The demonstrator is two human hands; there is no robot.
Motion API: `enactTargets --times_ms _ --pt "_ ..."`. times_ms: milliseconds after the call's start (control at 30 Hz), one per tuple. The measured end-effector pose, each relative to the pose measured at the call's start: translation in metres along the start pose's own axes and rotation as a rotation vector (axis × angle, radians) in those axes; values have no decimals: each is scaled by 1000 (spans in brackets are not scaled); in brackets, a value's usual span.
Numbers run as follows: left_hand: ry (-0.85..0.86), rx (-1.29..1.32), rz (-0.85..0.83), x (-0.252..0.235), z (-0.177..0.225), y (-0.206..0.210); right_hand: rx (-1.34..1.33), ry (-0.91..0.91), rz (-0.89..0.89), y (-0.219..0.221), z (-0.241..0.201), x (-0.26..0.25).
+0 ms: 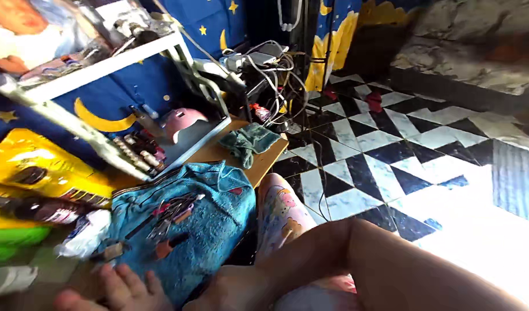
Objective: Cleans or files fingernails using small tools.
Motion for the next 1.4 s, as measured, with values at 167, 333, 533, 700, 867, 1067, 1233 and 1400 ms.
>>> enactTargets --times_ms 167,333,533,700,867,1067,1233,1400 --pt "4 26 26 2 -2 2 -48 16 -103 20 22 5" --pt "-2 117 116 3 -6 -17 -137 -235 180 -22 -8 -4" --pt "-15 152 119 6 -13 -19 -21 -41 -124 6 5 -12" --pt "-29 200 7 5 -15 -20 -289 -122 -26 13 24 -10" --pt "-130 781 -271 9 -23 -1 -1284 310 -492 41 31 -3" --pt "-229 240 45 3 -35 -11 -463 352 -294 0 32 -18" --pt "-170 418 95 2 -36 -21 -432 -191 340 -32 5 -7" --pt "-200 347 153 3 -34 -26 -148 60 -192 3 3 -10"
Point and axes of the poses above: each hand's wrist, its own x-axis away from the middle knuckle, its own y-axis out of the palm, z = x × y, the point moved 5 cm from there along -x, towards the middle knuckle, and after that the axes turned 11 degrees about -z, right-handed, at the moved point
